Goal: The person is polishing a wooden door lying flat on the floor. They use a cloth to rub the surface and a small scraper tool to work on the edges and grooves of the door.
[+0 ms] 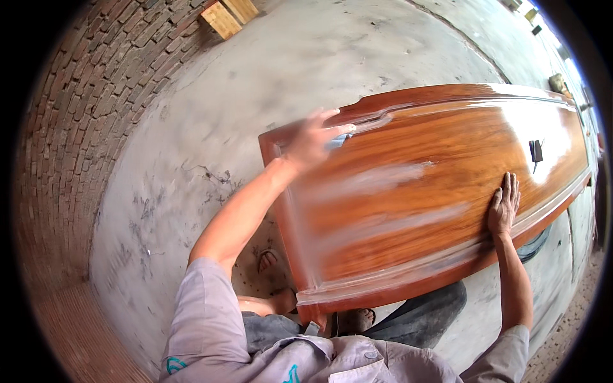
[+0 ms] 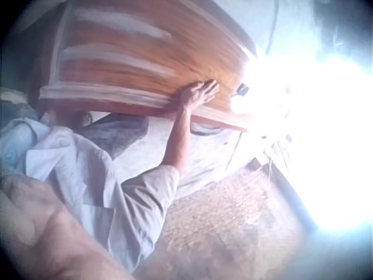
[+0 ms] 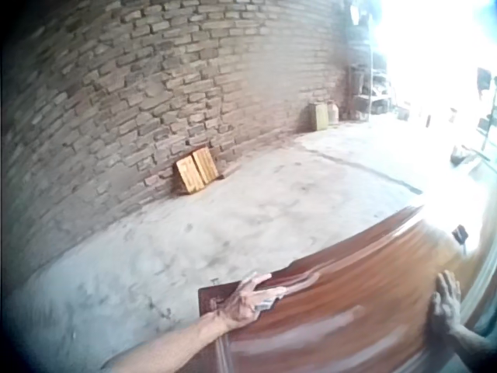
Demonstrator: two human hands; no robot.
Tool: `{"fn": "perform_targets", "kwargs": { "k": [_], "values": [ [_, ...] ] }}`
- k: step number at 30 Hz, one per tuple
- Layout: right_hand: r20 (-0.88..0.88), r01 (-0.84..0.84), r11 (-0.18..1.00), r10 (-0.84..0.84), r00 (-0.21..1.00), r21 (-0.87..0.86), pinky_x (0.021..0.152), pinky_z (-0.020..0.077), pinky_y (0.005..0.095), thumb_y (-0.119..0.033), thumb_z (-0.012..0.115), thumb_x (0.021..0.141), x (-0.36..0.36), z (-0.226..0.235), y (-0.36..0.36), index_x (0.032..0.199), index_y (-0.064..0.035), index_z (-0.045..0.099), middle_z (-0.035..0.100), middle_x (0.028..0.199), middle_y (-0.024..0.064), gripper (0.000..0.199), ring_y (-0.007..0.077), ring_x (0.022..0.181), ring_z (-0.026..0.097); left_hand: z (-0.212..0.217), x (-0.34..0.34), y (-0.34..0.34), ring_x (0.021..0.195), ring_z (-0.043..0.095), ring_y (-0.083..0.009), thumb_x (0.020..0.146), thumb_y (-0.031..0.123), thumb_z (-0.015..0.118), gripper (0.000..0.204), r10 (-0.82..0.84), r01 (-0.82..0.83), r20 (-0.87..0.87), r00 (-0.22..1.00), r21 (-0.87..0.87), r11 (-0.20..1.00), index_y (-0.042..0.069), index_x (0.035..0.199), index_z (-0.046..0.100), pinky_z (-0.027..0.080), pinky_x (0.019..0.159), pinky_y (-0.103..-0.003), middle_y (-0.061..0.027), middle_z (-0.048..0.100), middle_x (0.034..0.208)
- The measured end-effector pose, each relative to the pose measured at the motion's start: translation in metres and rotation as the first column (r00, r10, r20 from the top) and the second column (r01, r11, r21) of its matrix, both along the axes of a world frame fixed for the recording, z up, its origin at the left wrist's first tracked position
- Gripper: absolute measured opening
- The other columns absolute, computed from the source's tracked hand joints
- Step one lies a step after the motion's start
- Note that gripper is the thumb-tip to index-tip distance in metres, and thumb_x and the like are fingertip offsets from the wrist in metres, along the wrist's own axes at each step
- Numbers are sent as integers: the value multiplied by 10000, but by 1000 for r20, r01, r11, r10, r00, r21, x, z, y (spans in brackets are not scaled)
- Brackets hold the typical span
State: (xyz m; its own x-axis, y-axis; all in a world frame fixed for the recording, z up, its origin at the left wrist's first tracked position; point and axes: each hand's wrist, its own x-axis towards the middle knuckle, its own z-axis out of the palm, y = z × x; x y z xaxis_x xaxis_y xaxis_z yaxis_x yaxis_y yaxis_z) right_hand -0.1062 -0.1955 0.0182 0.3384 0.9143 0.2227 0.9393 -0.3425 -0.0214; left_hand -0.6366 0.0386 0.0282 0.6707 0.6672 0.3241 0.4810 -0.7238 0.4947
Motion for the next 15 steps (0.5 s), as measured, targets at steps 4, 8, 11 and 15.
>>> {"fn": "perform_targets", "kwargs": {
  "k": [4, 8, 11, 15],
  "values": [
    [42, 15, 1000, -15, 999, 8, 1287, 138, 489, -275, 353, 1100, 9, 0, -4, 1633, -129, 313, 274, 1701, 148, 555, 329, 1583, 213, 25, -91, -25, 1416, 484, -322, 945, 2, 621, 472, 6, -4, -136, 991, 13, 1000, 194, 1373, 677, 302, 1238, -544, 7, 628, 1448],
    [55, 19, 1000, -18, 998, -16, 1287, 138, 484, -289, 324, 1105, 10, -7, -7, 1637, -115, 300, 265, 1708, 129, 561, 319, 1588, 203, 35, -146, -44, 1417, 477, -314, 952, -3, 612, 482, 190, -189, -158, 969, 22, 982, 206, 1382, 676, 292, 1246, -529, 35, 645, 1436],
    [53, -19, 1000, 19, 998, -2, 1288, 134, 471, -297, 305, 1111, 17, -11, -6, 1639, -108, 299, 256, 1714, 122, 561, 312, 1592, 194, 22, -131, -46, 1413, 463, -322, 898, -52, 592, 567, 227, -228, -87, 970, -10, 974, 201, 1401, 656, 280, 1257, -523, -25, 651, 1415],
    [66, -15, 1000, 16, 998, -13, 1288, 126, 472, -313, 288, 1114, 20, -17, -4, 1642, -110, 294, 254, 1715, 123, 566, 316, 1593, 190, 12, -139, -45, 1422, 450, -322, 899, -18, 583, 593, 210, -210, -144, 967, 15, 978, 203, 1448, 610, 276, 1263, -529, -24, 642, 1428]
  ]
}}
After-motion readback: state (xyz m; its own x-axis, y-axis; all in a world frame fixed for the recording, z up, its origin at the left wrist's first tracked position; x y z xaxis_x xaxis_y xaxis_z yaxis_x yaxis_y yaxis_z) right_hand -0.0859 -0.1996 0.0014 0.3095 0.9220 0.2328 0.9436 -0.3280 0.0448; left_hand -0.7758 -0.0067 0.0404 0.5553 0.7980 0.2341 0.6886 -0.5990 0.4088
